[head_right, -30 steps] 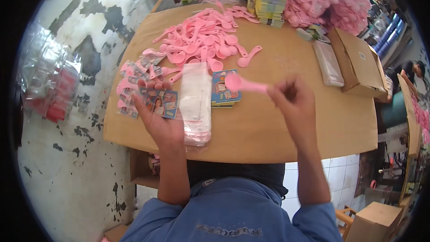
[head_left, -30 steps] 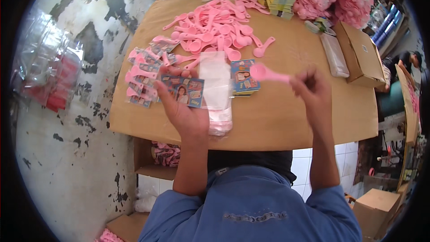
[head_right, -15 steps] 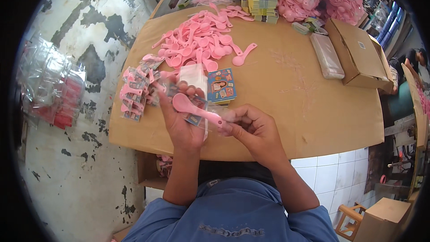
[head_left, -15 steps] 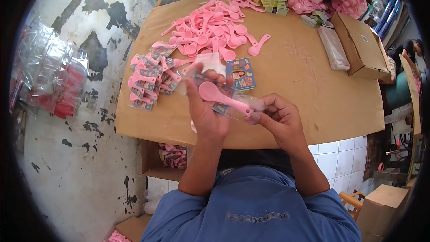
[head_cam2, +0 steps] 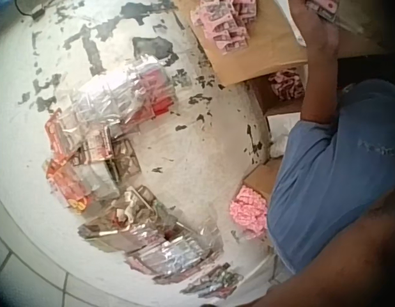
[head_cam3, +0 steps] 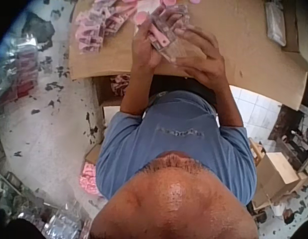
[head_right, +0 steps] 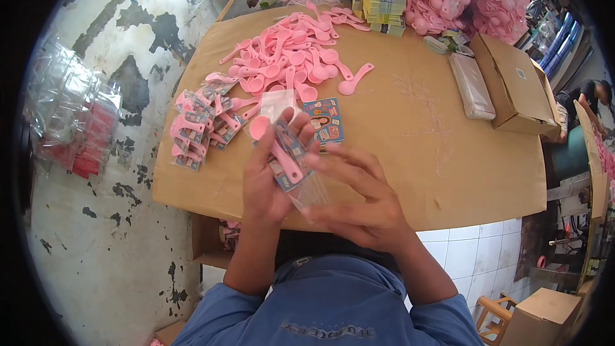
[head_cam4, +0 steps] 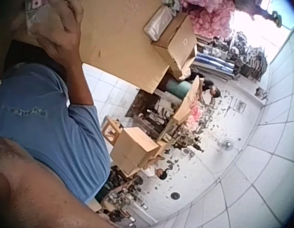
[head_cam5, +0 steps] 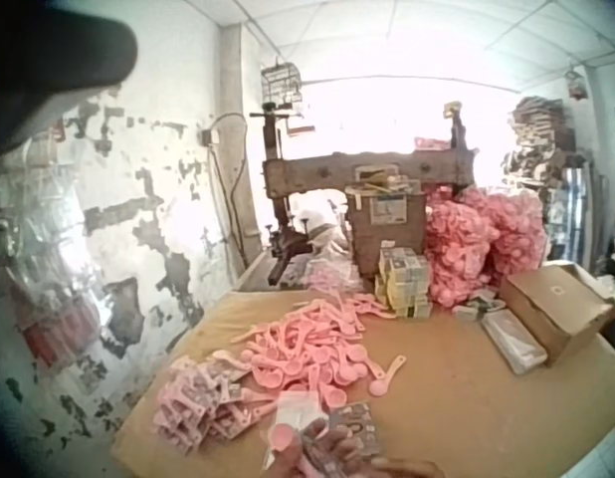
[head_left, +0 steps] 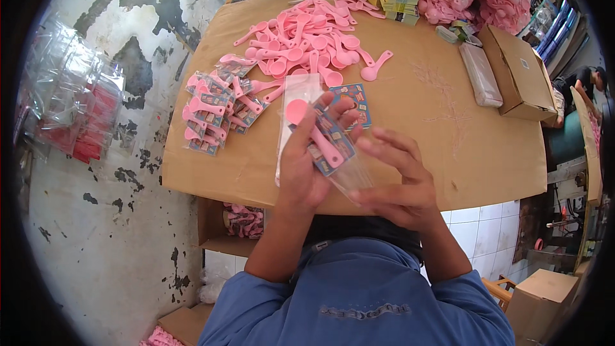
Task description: The person repeatedly picks up pink plastic spoons and small printed cards, places them into clear plastic bags, and sets the sealed packages aside. The process is repeated continuously throughout the clip.
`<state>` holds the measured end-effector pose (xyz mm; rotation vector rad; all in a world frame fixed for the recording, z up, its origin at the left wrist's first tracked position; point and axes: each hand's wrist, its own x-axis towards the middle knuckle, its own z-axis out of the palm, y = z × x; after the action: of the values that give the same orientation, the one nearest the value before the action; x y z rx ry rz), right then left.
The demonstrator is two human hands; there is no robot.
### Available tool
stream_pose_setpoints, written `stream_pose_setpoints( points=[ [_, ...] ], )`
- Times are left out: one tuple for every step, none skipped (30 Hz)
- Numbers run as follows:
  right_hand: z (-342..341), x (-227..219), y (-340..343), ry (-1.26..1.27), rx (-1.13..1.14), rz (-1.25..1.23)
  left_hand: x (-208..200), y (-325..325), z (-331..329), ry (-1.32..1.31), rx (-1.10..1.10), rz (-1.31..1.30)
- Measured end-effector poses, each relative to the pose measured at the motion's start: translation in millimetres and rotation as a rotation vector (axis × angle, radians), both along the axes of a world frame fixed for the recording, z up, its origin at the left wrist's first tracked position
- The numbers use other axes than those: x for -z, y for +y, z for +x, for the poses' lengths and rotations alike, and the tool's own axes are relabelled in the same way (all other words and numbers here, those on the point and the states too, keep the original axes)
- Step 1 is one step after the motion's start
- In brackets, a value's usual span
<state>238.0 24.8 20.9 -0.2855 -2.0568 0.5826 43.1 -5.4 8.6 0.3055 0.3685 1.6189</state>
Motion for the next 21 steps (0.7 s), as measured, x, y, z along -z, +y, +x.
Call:
stream_pose_setpoints(
  points=[
    [4.5,-1.9,0.5,0.015,-0.171,-0.054,-2.2,0.8,-4.6,-0.007,0.005,0.028],
    [7.6,-3.4,1.7,0.014,-0.166,-0.051,-4.6,1.3,-7.3,-0.015,0.012,0.056],
    [10.3,-5.4,4.2,0.032,-0.106,-0.158,-8.1,0.8,-7.2,-0.016,0.018,0.060],
    [14.1,-7.4,7.5,0.049,-0.035,-0.263,-11.7,1.7,-4.2,-0.019,0.037,0.043],
    [11.9,-8.7,11.8,0.048,-0.018,-0.257,-13.9,2.6,-0.9,-0.022,0.058,0.027],
    [3.9,-9.6,16.9,-0.057,0.088,-0.084,-13.8,1.7,2.8,0.017,0.095,0.047],
    [-3.2,-10.3,20.7,-0.163,0.193,0.086,-14.4,0.9,6.3,0.015,0.113,0.053],
    [-5.9,-13.1,21.2,-0.167,0.215,0.093,-16.5,-0.7,10.4,0.028,0.135,0.024],
    [-7.7,-15.9,21.6,-0.182,0.143,0.140,-17.6,-1.9,13.8,0.041,0.158,-0.004],
    [-8.5,-18.9,21.0,-0.199,0.071,0.186,-18.3,-3.5,15.0,0.077,0.170,-0.026],
    [-8.3,-21.3,20.5,-0.206,0.094,0.195,-18.3,-4.4,15.5,0.073,0.192,-0.014],
    [-7.5,-22.9,19.3,-0.137,0.036,0.124,-17.1,-5.4,14.3,0.067,0.202,-0.011],
    [-4.4,-23.6,19.3,-0.068,-0.019,0.056,-13.9,-5.4,11.3,0.060,0.214,-0.007],
    [-1.1,-24.5,21.1,0.012,-0.102,-0.023,-9.9,-5.2,4.3,0.123,0.234,0.018],
    [4.3,-22.7,19.9,0.010,-0.085,-0.013,-7.9,-6.0,5.8,0.122,0.250,0.029],
    [9.0,-19.9,15.7,0.078,-0.119,-0.226,-9.6,-7.3,8.5,0.299,0.137,0.045],
    [12.7,-19.0,13.7,0.149,-0.155,-0.440,-10.0,-8.3,10.5,0.475,0.019,0.061],
    [16.1,-20.3,13.2,0.149,-0.145,-0.436,-8.6,-8.8,10.8,0.509,0.023,0.055],
    [14.2,-25.7,8.8,0.110,-0.069,-0.626,-8.0,-10.2,10.6,0.510,0.018,0.045],
    [12.0,-27.5,6.1,0.066,0.004,-0.816,-7.4,-10.3,10.6,0.627,0.099,0.130],
    [11.9,-23.0,7.1,0.061,-0.010,-0.829,-7.0,-10.4,10.8,0.743,0.180,0.211]
  ],
)
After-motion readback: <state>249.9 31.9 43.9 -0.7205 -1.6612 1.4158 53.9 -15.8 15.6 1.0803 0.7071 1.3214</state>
